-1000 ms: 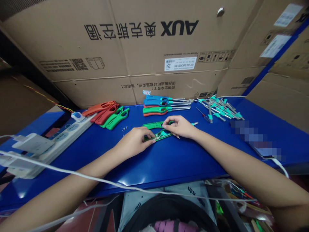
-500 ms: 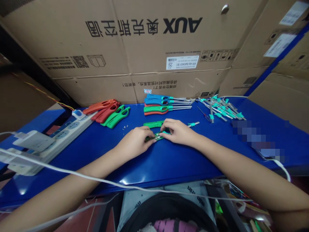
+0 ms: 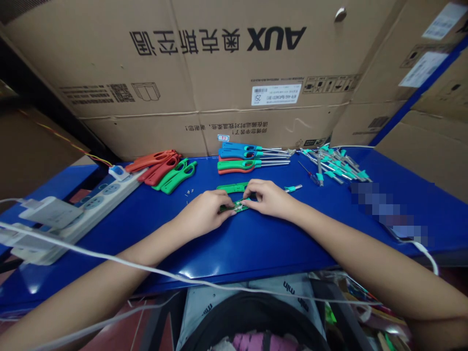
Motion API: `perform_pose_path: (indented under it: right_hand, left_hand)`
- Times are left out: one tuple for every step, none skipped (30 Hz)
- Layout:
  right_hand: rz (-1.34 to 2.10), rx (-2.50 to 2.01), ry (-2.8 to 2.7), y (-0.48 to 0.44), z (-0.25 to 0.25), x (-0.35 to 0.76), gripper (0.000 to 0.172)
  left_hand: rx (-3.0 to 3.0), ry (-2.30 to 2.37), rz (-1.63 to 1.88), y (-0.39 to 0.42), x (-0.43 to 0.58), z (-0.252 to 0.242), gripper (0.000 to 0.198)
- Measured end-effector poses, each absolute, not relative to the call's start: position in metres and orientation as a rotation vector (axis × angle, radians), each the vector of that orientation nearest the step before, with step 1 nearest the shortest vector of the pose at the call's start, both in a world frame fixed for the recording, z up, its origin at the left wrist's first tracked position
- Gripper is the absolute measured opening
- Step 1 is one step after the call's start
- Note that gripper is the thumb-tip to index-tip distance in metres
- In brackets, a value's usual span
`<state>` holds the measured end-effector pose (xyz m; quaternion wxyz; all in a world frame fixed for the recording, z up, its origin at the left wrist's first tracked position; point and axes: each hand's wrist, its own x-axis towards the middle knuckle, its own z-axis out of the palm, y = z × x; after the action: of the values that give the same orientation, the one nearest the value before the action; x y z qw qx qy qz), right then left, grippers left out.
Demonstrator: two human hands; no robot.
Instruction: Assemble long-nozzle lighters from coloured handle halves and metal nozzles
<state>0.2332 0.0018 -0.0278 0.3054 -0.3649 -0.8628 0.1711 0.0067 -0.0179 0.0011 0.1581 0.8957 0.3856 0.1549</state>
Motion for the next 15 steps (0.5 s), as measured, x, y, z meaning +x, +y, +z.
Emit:
perform_pose_path:
  right_hand:
    - [0.453,-0.967,-2.284,0.0019,-0.0279,0.2332,0.006]
    - [0.452,-0.968,-2.284,0.0019,-0.028,0.2334,0.006]
    - [0.451,-0.969,-2.284,0.002,-0.0281,0.2335,0.006]
    - [0.449,-0.969,-2.284,0.002,-0.0282,0.2336,0.007]
    - [0.449,-0.97,-2.284,0.002,-0.0282,0.2338,0.007]
    - [0.448,-0.971,-2.284,0.0019,-0.0282,0.2339,0.007]
    - [0.448,-0.97,-2.286,0.0017,-0.0281,0.2339,0.007]
    - [0.449,-0.969,-2.287,0.0014,-0.0279,0.234,0.007]
    - [0.451,-0.968,-2.288,0.0011,-0.0277,0.2339,0.007]
    - [0.454,-0.97,-2.286,0.0008,-0.0274,0.2338,0.007]
    - [0.458,-0.972,-2.286,0.0005,-0.0271,0.2337,0.007]
    - [0.46,-0.976,-2.288,0.0002,-0.0269,0.2335,0.006]
    - [0.46,-0.979,-2.293,0.0,-0.0267,0.2334,0.006]
    - [0.459,-0.981,-2.298,-0.0002,-0.0266,0.2333,0.007]
    - [0.457,-0.981,-2.304,-0.0003,-0.0265,0.2332,0.007]
  left_hand:
    - [2.555,1.098,0.442,-0.0174,0.0065,0.0014,0.01]
    - [2.549,1.091,0.438,-0.0168,0.0062,0.0018,0.011]
    - [2.545,1.083,0.431,-0.016,0.0057,0.0021,0.012]
    - [2.543,1.076,0.425,-0.0153,0.0051,0.0024,0.012]
    - [2.543,1.071,0.419,-0.0146,0.0046,0.0027,0.013]
    - [2.546,1.068,0.414,-0.0141,0.0041,0.003,0.014]
    - [2.55,1.064,0.409,-0.0139,0.0037,0.0034,0.014]
    - [2.557,1.058,0.406,-0.0138,0.0034,0.0038,0.015]
    - [2.565,1.049,0.405,-0.0139,0.0033,0.0043,0.016]
    - [2.572,1.04,0.407,-0.014,0.0032,0.0048,0.017]
    - [2.576,1.035,0.408,-0.0143,0.0031,0.0054,0.017]
    - [2.575,1.033,0.411,-0.0144,0.0032,0.0058,0.017]
    - [2.57,1.033,0.413,-0.0145,0.0032,0.0061,0.017]
    - [2.561,1.036,0.415,-0.0145,0.0033,0.0063,0.017]
    - [2.55,1.041,0.417,-0.0145,0.0035,0.0063,0.016]
